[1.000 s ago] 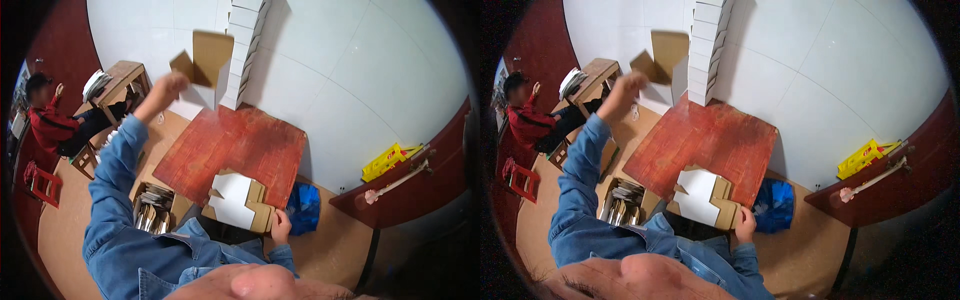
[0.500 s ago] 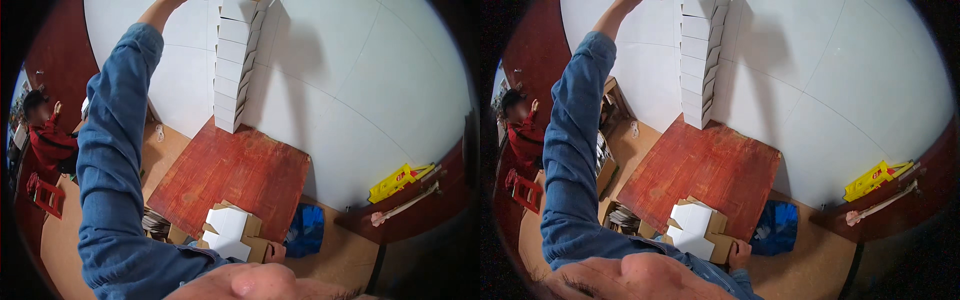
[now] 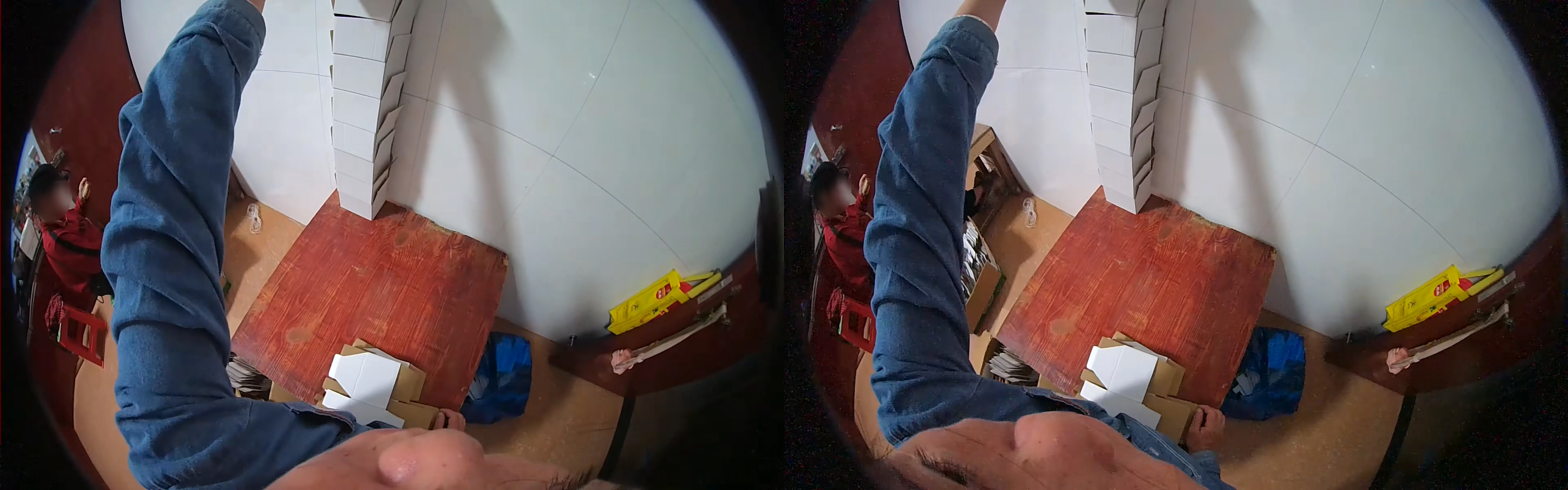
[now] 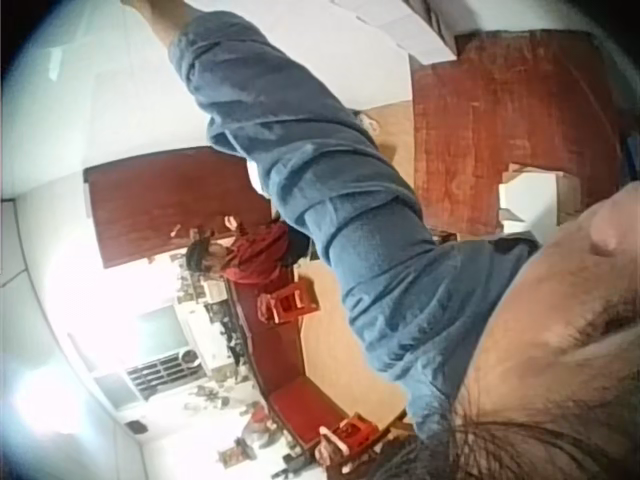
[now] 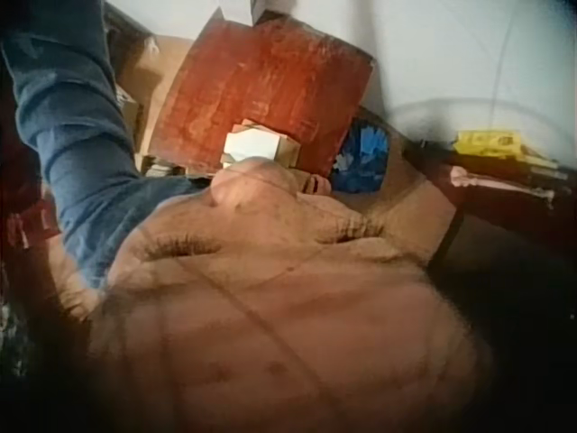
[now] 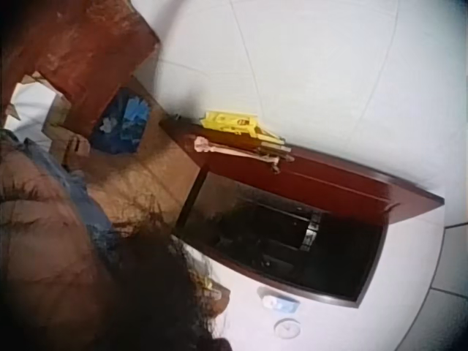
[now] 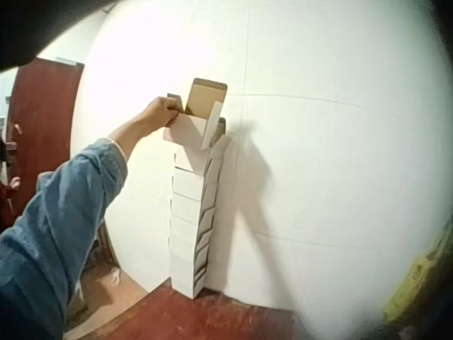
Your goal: Folding cardboard box templates into finished boxes and stacking them on a pile.
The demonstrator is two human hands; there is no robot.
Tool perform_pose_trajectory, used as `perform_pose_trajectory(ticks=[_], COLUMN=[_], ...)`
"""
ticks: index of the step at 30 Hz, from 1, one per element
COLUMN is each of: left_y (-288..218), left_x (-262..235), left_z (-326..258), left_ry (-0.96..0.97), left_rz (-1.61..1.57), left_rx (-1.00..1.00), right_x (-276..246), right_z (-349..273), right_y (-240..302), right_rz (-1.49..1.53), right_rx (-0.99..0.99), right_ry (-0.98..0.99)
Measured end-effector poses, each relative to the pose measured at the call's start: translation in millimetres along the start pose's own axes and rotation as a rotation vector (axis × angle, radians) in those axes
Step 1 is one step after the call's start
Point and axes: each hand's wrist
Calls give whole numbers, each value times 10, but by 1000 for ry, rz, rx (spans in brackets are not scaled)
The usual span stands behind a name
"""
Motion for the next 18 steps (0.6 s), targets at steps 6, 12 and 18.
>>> perform_pose_trajectory(ticks=[6,12,18], left_y=[-18,73,131], left_x=[312,386,568], left_z=[2,-13,-510], left_ry=[-134,-82,-159], left_rz=[82,-77,82], left_rx=[40,40,174], right_x=[-26,17,-3], right_z=[7,8,18], right_y=[24,-14,-33], right_rz=[-28,-30,-35], right_rx=[36,-38,-39], right_ry=[23,-24,4])
Point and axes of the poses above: each hand's wrist, its own z-axis towards the middle knuckle, its own x-axis out of the palm, y = z × x, and after that the axes turned 3 degrees about x, right-handed
